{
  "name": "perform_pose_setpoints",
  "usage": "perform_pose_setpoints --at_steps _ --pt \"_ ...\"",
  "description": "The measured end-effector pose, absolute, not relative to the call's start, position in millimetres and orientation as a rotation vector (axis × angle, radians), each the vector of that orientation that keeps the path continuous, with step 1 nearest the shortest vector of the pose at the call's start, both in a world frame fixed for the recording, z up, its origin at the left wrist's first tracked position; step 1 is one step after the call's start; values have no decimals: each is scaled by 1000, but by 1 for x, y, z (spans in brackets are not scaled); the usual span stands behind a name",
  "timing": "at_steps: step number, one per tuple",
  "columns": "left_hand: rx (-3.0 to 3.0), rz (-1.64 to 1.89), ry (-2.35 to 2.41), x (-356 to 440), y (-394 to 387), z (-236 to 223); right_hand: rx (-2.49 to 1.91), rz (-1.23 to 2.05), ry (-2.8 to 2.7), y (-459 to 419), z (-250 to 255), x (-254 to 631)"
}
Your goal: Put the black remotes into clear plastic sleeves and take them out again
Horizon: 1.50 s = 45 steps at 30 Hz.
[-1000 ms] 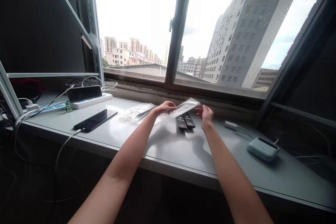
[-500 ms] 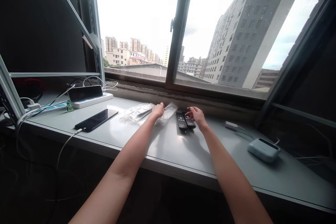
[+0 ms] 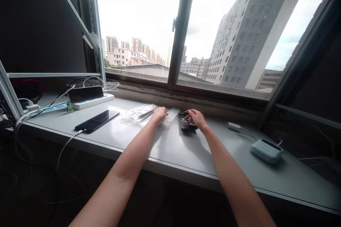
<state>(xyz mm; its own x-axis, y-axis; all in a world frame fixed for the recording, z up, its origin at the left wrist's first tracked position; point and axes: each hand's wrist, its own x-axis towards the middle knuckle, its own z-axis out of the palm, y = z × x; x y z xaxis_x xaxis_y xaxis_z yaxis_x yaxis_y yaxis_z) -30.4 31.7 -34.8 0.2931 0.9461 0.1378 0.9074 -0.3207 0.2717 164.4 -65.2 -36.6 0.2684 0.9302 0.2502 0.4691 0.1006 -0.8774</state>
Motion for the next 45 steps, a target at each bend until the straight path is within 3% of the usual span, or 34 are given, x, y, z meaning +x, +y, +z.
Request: perform_pose_setpoints --at_steps 17,31,45 --pt "2219 368 1689 -35 37 -25 -1567 541 -1400 -64 -38 165" --pt "1861 826 1653 -33 50 -34 -1595 504 -1455 -68 -37 163" --pt "2222 705 2001 -37 22 -15 -1593 505 -1481 -63 -40 165"
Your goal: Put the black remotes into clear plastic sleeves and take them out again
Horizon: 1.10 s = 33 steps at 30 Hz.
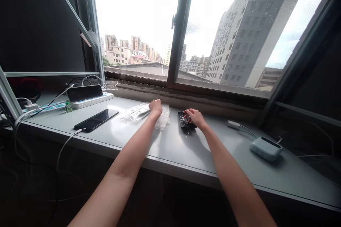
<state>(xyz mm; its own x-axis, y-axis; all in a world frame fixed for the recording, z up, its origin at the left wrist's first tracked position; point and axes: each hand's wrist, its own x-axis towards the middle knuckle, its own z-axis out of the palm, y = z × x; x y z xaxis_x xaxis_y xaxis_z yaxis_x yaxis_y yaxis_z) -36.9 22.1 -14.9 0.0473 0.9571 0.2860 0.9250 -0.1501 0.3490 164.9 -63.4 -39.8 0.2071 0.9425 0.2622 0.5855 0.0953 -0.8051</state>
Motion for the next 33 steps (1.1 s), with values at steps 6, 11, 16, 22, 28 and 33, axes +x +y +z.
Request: perform_pose_setpoints --at_steps 6,11,16,22,28,33 --pt "2217 481 1952 -36 19 -19 -1622 485 -1508 -65 -39 164" --pt "2199 448 1982 -39 17 -15 -1635 479 -1546 -68 -37 163" --pt "2261 498 2056 -39 14 -2 -1642 494 -1548 -67 -37 164" --pt "2275 256 1746 -45 11 15 -1637 510 -1551 -65 -39 165" --pt "2229 77 1683 -52 12 11 -1656 481 -1559 -64 -39 165" --pt "2147 183 1625 -55 19 6 -1655 480 -1567 -64 -39 164"
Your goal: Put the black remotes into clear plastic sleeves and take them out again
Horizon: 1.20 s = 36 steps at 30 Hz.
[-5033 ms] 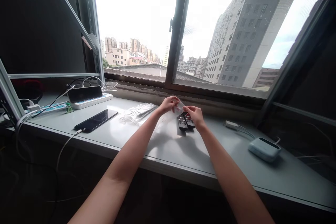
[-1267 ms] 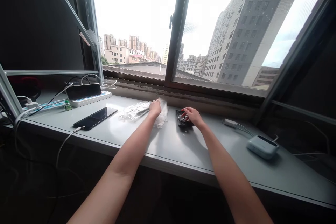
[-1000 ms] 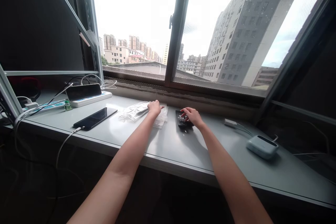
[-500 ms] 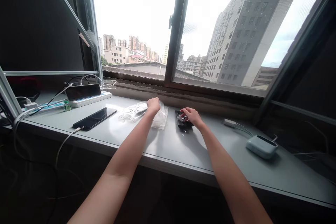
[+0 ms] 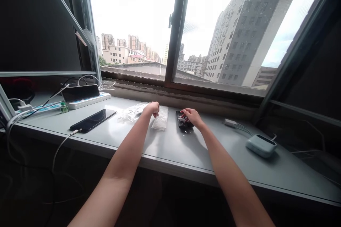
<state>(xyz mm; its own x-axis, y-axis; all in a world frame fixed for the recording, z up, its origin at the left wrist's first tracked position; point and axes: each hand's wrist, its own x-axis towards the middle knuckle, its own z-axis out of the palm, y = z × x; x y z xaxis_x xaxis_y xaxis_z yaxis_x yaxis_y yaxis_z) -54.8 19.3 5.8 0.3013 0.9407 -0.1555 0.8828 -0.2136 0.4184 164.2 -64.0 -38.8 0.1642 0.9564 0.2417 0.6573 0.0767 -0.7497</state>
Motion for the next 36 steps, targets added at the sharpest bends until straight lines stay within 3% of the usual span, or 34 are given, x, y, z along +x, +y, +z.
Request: perform_pose_setpoints --at_steps 13,36 --pt "2127 116 1474 -59 31 2 -1669 492 -1569 -68 -37 162" --pt "2271 -59 1626 -62 22 3 -1623 370 -1540 -73 -31 160"
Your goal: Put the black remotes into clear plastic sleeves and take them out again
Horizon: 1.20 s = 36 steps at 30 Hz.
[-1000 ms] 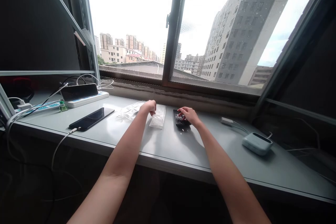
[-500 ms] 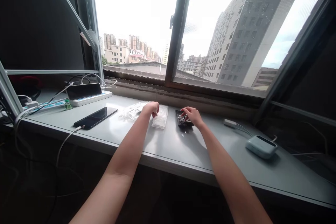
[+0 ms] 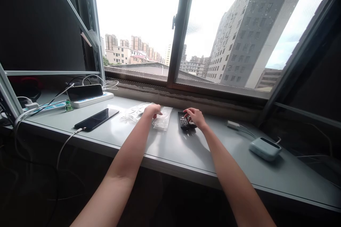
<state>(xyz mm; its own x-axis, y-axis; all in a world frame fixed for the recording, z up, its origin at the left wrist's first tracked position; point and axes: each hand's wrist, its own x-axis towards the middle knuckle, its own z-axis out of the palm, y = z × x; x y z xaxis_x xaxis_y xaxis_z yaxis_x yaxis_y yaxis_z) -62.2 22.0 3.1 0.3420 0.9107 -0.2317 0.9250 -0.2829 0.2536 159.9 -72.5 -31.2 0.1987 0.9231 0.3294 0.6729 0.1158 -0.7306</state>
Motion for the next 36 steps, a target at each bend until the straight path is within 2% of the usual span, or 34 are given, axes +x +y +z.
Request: perform_pose_setpoints --at_steps 5,21,26,29,33,36 --pt "2311 -48 1766 -60 28 -2 -1633 378 -1550 -74 -30 159" --pt "2280 171 1820 -53 32 -13 -1631 372 -1576 -71 -34 160" --pt "2268 145 1812 -52 29 -11 -1633 365 -1579 -71 -34 160" --pt "2291 196 1942 -52 28 -11 -1638 366 -1583 -72 -34 160" --pt "2284 438 2282 -59 29 -12 -1639 376 -1581 -72 -34 160" --pt "2161 411 2361 -65 31 -13 -1638 376 -1585 -71 -35 160"
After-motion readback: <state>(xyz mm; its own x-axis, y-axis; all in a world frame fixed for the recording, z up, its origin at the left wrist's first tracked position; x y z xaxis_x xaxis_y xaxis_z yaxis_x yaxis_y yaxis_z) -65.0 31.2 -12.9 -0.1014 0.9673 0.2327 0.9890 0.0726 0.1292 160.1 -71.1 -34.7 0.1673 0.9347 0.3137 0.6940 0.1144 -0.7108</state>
